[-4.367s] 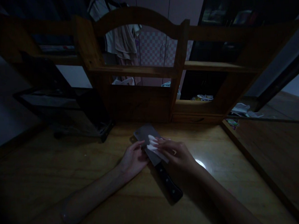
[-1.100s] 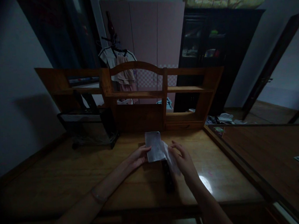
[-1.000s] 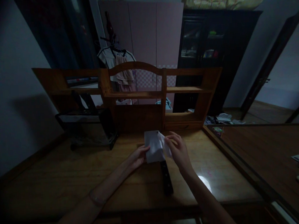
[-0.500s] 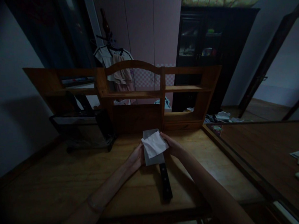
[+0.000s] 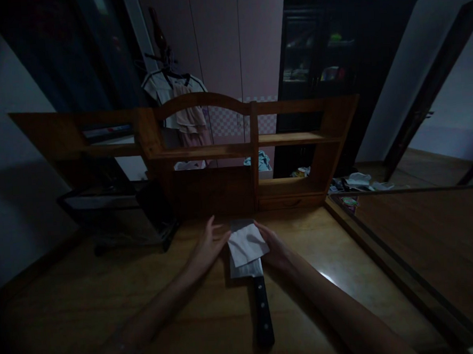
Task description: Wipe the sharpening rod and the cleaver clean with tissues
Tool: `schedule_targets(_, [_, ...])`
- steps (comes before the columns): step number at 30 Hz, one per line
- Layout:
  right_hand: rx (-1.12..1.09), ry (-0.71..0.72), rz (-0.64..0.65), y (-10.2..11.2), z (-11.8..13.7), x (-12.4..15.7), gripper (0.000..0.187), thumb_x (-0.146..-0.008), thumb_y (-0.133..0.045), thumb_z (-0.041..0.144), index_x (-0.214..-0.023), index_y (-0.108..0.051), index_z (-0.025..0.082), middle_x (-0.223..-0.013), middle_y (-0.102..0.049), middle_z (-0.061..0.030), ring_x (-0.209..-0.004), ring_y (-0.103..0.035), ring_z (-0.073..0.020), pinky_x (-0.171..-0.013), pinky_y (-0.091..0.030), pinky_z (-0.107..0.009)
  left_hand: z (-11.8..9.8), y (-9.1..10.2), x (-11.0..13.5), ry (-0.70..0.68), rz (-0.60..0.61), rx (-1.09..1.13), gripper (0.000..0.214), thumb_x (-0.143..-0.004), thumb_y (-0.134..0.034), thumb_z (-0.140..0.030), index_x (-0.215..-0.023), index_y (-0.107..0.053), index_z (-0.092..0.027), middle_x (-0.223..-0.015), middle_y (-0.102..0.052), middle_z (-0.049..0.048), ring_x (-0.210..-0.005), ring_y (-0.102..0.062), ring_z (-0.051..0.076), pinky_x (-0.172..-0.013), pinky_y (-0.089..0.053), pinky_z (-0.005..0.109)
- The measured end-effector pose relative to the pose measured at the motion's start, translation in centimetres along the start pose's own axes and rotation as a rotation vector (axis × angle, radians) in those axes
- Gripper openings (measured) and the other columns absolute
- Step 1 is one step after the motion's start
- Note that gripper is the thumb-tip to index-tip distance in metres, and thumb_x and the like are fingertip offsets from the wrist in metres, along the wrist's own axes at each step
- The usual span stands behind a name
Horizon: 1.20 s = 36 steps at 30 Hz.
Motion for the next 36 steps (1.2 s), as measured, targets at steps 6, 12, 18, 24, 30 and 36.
schedule_targets(6, [-0.120,-0.017,-0.058,0.2,-0.4,0.9,0.048,-0.092,-0.045,0.055,-0.116,-0.062,0.016,-0.100,-0.072,-0.0086,-0.092,-0.069,-0.0230,-0.087,-0.050,-0.036,-5.1,-7.3,5.3,-0.501,0.559,-0.523,0.033,-0.080,-0.069,-0.030,-0.113,-0.069,-0.029,-0.150,-0.040,0.0029,-0.145,-0.019,0.031,-0.117,0.006,0.050])
schedule_targets(12, [-0.165,-0.036,-0.045,0.4,-1.1,1.1,0.055,-0.090,-0.041,0.063,-0.118,-0.060,0.020,-0.104,-0.071,-0.0090,-0.098,-0.067,-0.0262,-0.089,-0.049,-0.043,-2.3,-6.8,4.6,-0.482,0.550,-0.567,0.039,-0.086,-0.062,-0.031,-0.125,-0.063,-0.032,-0.150,-0.041,0.0014,-0.145,-0.020,0.028,-0.119,0.004,0.046])
schedule_targets(18, [-0.060,-0.047,0.015,-1.3,-1.8,0.7,0.060,-0.089,-0.037,0.067,-0.120,-0.060,0.020,-0.109,-0.069,-0.0105,-0.103,-0.065,-0.0273,-0.091,-0.047,-0.043,-2.1,-4.6,4.1,-0.474,0.418,-0.541,0.044,-0.092,-0.052,-0.031,-0.136,-0.054,-0.028,-0.150,-0.041,0.0015,-0.145,-0.023,0.023,-0.119,-0.002,0.042])
schedule_targets(24, [0.019,0.015,-0.033,-1.7,-1.9,0.5,0.050,-0.091,-0.041,0.060,-0.117,-0.062,0.022,-0.114,-0.067,-0.0078,-0.111,-0.060,-0.0248,-0.096,-0.045,-0.038,-1.8,-3.0,2.4,-0.412,0.291,-0.460,0.043,-0.093,-0.049,-0.032,-0.135,-0.054,-0.025,-0.149,-0.042,0.0011,-0.145,-0.021,0.020,-0.120,0.000,0.037])
schedule_targets(30, [-0.061,0.077,-0.056,-2.6,-1.3,0.7,0.049,-0.091,-0.043,0.058,-0.122,-0.059,0.025,-0.119,-0.066,-0.0064,-0.117,-0.056,-0.0245,-0.101,-0.041,-0.040,-3.4,-4.3,2.9,-0.516,0.419,-0.501,0.046,-0.096,-0.045,-0.034,-0.140,-0.048,-0.025,-0.151,-0.038,0.0021,-0.145,-0.022,0.023,-0.120,-0.008,0.042])
schedule_targets(36, [-0.186,0.037,-0.049,-2.5,-2.0,1.0,0.051,-0.086,-0.054,0.059,-0.121,-0.062,0.023,-0.117,-0.067,-0.0079,-0.118,-0.055,-0.0270,-0.102,-0.040,-0.041,-2.4,-6.2,4.2,-0.744,0.536,-1.113,0.052,-0.100,-0.033,-0.037,-0.150,-0.029,-0.023,-0.157,-0.024,0.0008,-0.146,-0.017,0.018,-0.121,-0.013,0.043])
Point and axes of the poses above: each hand's wrist, its own x-axis away from the middle knuckle, its own y-axis out of the back of the hand, z = x × y, the point moved 8 cm from there along -x, towards the middle knuckle
